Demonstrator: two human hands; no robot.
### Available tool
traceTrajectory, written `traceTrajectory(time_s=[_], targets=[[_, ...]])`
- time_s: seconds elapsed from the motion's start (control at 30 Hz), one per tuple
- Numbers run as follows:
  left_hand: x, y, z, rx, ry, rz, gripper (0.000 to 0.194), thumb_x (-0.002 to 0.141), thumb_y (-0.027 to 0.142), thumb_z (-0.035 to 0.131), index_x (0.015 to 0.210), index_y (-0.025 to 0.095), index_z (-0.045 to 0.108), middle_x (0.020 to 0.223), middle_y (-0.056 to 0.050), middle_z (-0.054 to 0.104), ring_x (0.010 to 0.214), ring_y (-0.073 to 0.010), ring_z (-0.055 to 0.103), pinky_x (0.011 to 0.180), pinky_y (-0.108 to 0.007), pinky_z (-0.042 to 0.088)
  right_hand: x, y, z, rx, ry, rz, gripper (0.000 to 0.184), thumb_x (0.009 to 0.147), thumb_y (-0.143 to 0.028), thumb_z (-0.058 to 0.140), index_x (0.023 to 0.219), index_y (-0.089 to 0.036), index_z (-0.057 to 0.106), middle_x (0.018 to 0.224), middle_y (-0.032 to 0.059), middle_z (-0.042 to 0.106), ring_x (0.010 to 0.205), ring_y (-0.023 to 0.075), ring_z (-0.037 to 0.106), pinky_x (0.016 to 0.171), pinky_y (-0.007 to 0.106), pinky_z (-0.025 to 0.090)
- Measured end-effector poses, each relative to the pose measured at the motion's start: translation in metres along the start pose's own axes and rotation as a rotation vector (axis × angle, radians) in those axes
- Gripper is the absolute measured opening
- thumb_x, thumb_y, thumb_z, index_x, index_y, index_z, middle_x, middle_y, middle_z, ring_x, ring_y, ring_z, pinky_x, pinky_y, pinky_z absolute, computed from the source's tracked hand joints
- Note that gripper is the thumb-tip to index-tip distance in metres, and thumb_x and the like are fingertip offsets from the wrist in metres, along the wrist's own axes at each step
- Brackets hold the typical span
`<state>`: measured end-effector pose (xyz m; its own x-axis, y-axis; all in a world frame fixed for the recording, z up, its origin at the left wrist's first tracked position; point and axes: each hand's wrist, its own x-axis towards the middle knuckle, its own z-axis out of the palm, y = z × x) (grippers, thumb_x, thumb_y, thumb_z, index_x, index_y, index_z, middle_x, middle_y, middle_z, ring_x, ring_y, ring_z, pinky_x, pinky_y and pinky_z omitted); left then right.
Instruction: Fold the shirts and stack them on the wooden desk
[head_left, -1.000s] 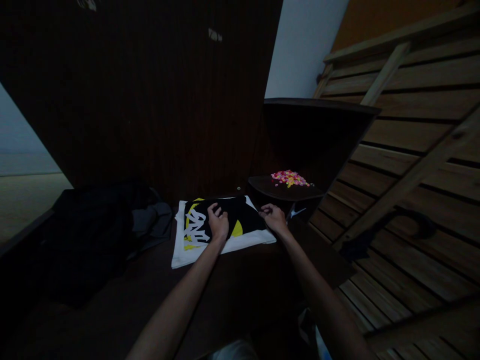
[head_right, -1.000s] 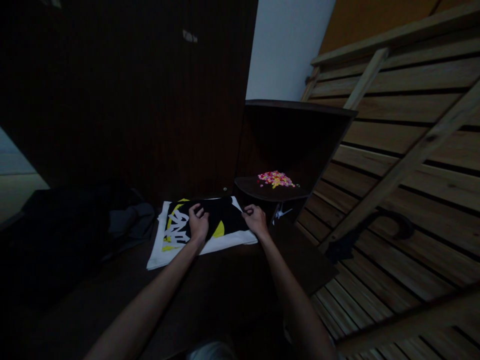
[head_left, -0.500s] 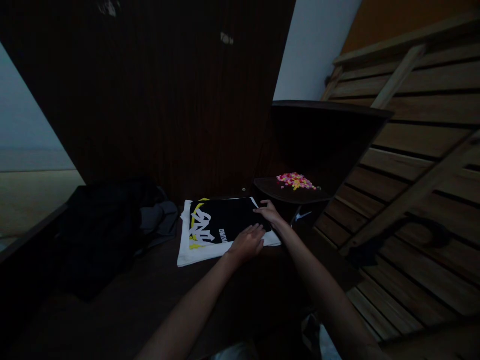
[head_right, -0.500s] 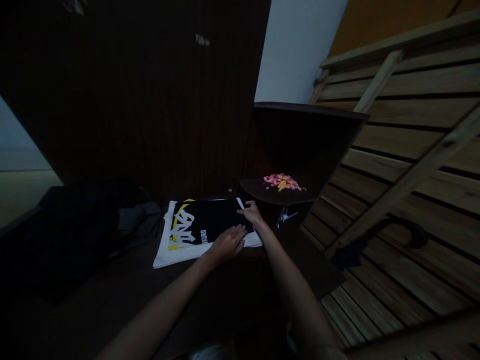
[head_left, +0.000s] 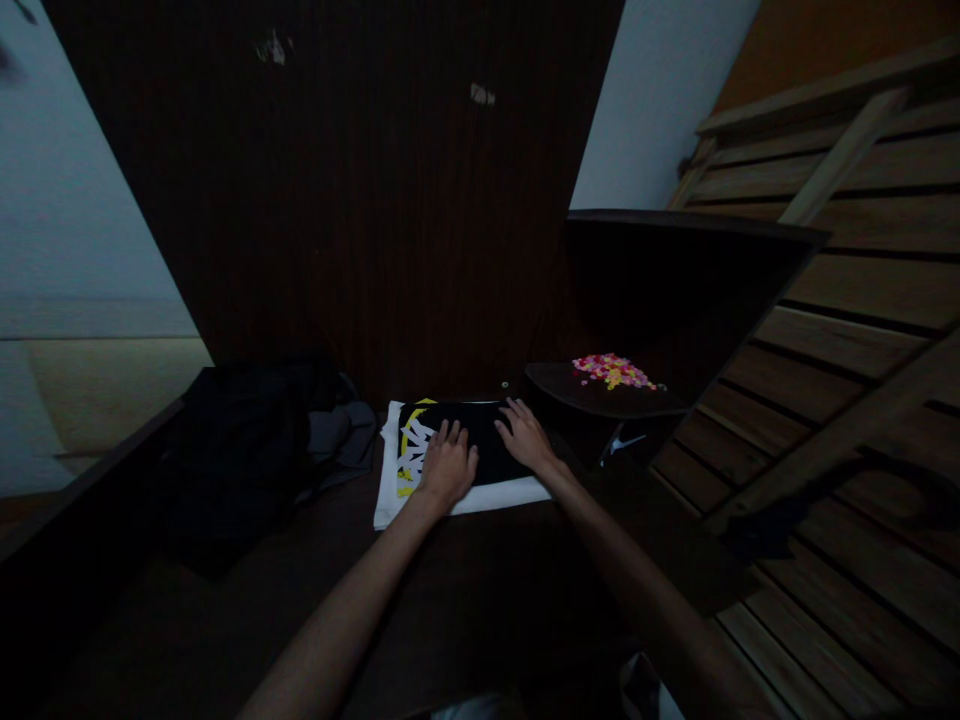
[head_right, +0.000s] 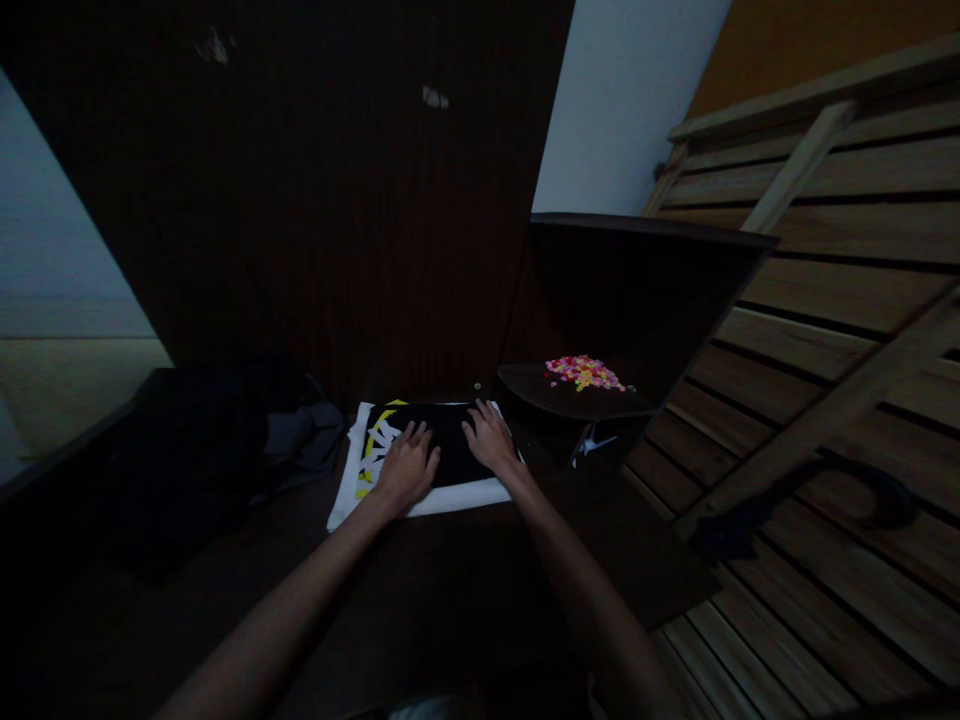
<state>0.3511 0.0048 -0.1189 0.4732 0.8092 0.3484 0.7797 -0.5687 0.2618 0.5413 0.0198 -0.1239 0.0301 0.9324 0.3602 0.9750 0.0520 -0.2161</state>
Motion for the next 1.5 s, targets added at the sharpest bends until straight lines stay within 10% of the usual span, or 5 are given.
traceTrajectory(time_s=[0.23,1.1,1.33,1.5], targets=[[-0.017,-0.030,0.016,-0.030,-0.149,-0.028,0.063,0.095,0.045,0.037,0.146,0.009,0.040,0.154,-0.018,0.033,0.145,-0.0377,0.021,0.118,-0.055,0.016,0.007,-0.004,0.028,-0.047,-0.308,0.113,0.062,0.100,-0.049,0.023,0.152,-0.015,0.031,0.160,0.0117,0.023,0.149,0.0267,0.016,0.120,0.046,0.007],[-0.019,-0.044,0.006,-0.093,-0.218,0.018,0.066,0.093,0.052,0.040,0.146,0.013,0.041,0.154,-0.016,0.033,0.146,-0.0341,0.022,0.117,-0.054,0.017,-0.009,-0.038,0.026,-0.014,-0.369,-0.095,0.060,0.101,-0.051,0.018,0.154,-0.026,0.025,0.162,0.0051,0.015,0.150,0.0224,0.010,0.120,0.047,0.008],[-0.023,-0.089,-0.058,0.122,0.085,0.026,0.050,0.084,0.030,0.054,0.132,0.016,0.057,0.149,-0.015,0.044,0.146,-0.0353,0.020,0.119,-0.054,0.013,-0.010,-0.042,0.025,-0.029,-0.361,-0.098,0.059,0.101,-0.050,0.018,0.154,-0.026,0.026,0.162,0.0054,0.017,0.150,0.0235,0.011,0.120,0.048,0.010],[-0.031,-0.130,-0.132,0.313,0.500,-0.323,0.063,0.089,0.032,0.047,0.148,0.012,0.037,0.158,-0.017,0.026,0.147,-0.0395,0.008,0.114,-0.067,0.003,-0.011,-0.042,0.026,-0.029,-0.343,-0.098,0.058,0.101,-0.049,0.019,0.153,-0.025,0.028,0.162,0.0061,0.018,0.149,0.0247,0.012,0.119,0.049,0.011]])
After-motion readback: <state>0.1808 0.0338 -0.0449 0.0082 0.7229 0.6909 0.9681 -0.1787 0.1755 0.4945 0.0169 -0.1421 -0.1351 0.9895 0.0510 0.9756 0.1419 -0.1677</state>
